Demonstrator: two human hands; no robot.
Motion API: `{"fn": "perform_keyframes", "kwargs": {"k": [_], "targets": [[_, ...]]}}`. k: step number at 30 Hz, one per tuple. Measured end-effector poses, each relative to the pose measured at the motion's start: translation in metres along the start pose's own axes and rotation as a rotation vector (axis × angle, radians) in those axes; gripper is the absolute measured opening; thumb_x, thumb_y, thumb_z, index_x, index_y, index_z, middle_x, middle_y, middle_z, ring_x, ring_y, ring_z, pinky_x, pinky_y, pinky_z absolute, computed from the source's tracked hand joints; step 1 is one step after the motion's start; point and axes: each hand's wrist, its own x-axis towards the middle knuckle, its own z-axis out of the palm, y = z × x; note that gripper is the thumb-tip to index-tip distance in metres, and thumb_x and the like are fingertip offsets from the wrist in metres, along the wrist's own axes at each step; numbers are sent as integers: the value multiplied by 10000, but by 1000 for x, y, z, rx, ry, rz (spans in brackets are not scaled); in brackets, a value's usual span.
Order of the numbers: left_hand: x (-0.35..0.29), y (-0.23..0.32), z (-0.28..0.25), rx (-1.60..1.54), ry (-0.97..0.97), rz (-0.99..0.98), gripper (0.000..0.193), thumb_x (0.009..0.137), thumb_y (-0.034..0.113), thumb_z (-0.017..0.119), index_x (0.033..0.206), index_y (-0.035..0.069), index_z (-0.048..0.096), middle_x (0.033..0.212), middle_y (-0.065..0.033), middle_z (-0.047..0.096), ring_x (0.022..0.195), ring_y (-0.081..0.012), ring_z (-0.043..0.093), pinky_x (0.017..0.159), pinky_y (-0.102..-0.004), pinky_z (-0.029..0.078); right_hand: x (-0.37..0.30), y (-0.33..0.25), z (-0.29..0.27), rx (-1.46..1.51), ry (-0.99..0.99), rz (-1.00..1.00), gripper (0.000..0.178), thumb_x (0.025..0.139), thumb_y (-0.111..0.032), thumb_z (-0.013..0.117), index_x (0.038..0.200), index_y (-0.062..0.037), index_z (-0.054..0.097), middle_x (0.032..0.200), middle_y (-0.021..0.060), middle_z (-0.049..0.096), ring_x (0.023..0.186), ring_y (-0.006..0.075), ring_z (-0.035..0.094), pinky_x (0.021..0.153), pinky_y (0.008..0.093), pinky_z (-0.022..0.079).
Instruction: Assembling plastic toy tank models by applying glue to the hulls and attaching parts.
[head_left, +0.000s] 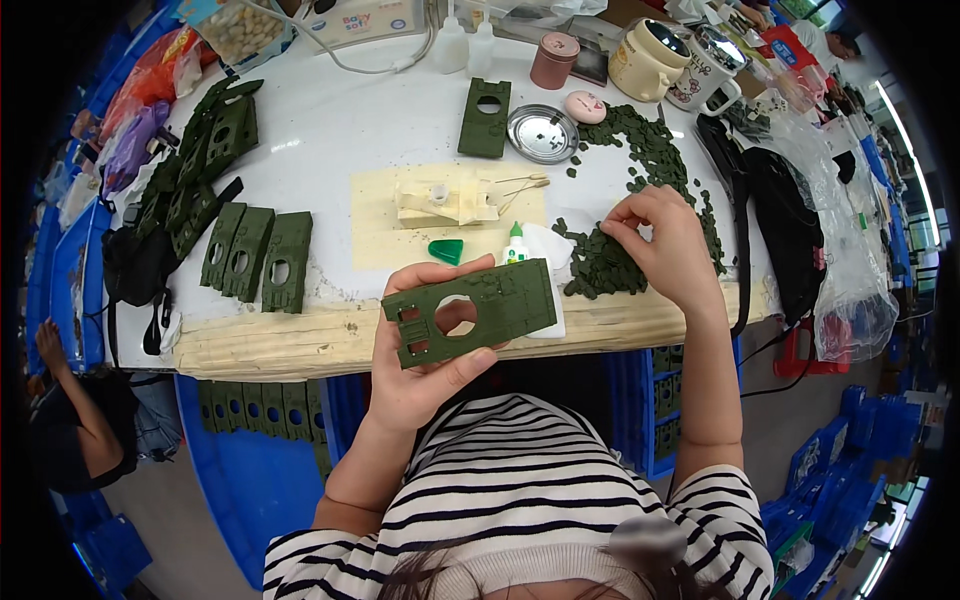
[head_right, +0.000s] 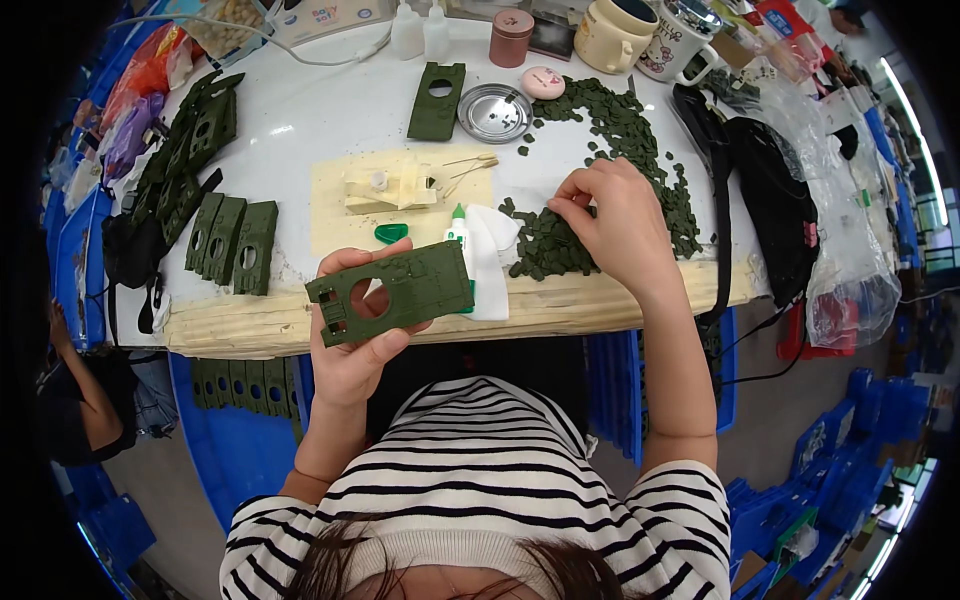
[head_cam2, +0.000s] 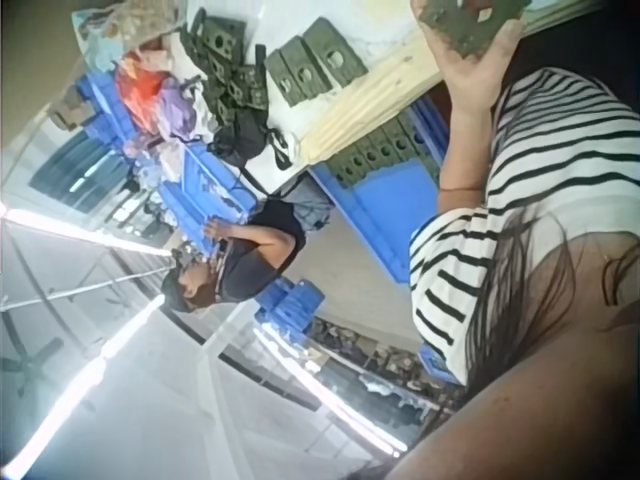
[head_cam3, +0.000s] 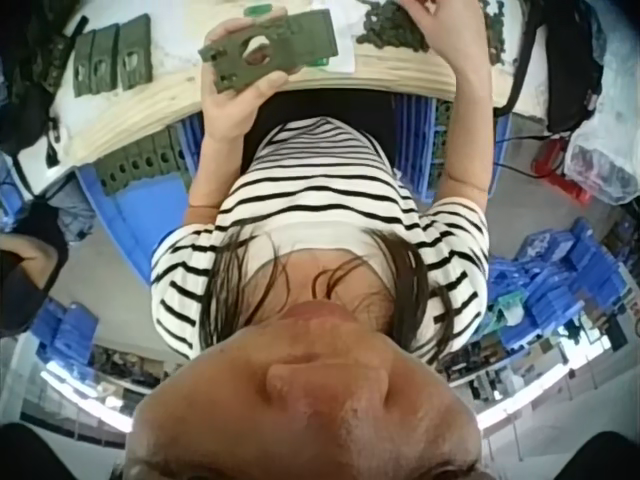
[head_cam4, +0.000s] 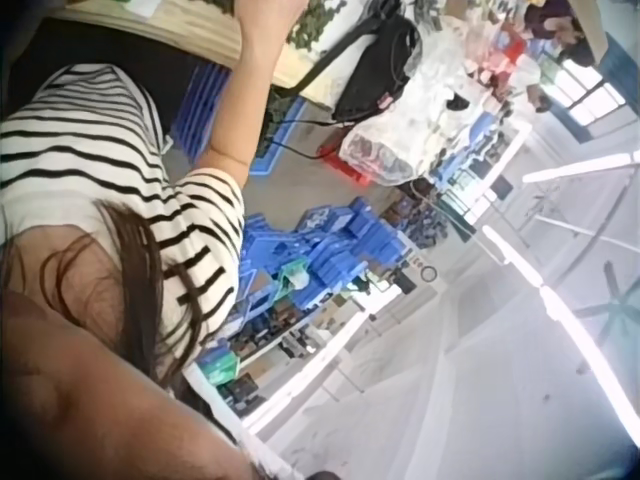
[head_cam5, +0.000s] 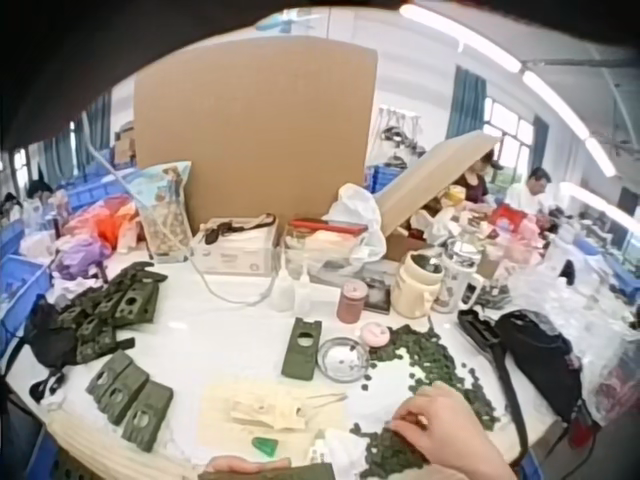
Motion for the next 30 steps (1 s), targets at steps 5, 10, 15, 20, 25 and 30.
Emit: {"fn": "perform_keyframes", "kwargs": {"k": [5,10,15,20,25,30], "targets": [[-5,3,-1,10,27,2,592,772,-68,682,1262,23,362,1346,-255,421,1039,-230,571,860,-382,551,15,2,2,-78,-139,-13,147,739,-137,726,744,-4,661,708,107,615,758,275,561,714,388,453],[-4,4,-2,61,51,-63,681,744,32,731,1287,48,321,1357,-248,408,1178,-325,519,870,-404,561,16,6,3,-3,-162,-31,105,761,-89,677,758,5,632,701,106,609,746,265,569,709,365,461],[-2,4,-1,22,48,-77,678,744,26,728,1288,50,323,1356,-244,409,1175,-319,520,868,-396,562,6,-2,-4,335,-48,36,88,801,-45,638,770,13,580,705,82,605,686,160,588,637,278,468],[1,1,1,5,17,-82,662,748,16,717,1284,51,330,1351,-241,414,1166,-312,524,861,-392,564,-12,-4,-3,616,22,17,100,810,-20,675,771,5,586,735,34,628,700,74,587,644,228,477],[4,-1,3,21,-2,-74,647,753,6,708,1280,49,334,1349,-239,414,1172,-311,520,862,-395,564,-23,-34,-2,956,41,163,125,798,18,696,915,28,654,822,53,668,738,95,623,707,223,506],[4,-1,2,46,-23,-71,648,768,5,693,1297,48,322,1356,-243,403,1188,-316,508,869,-407,559,-25,-39,1,1087,34,46,159,817,13,682,975,32,673,884,89,692,795,109,651,712,217,522]]}}
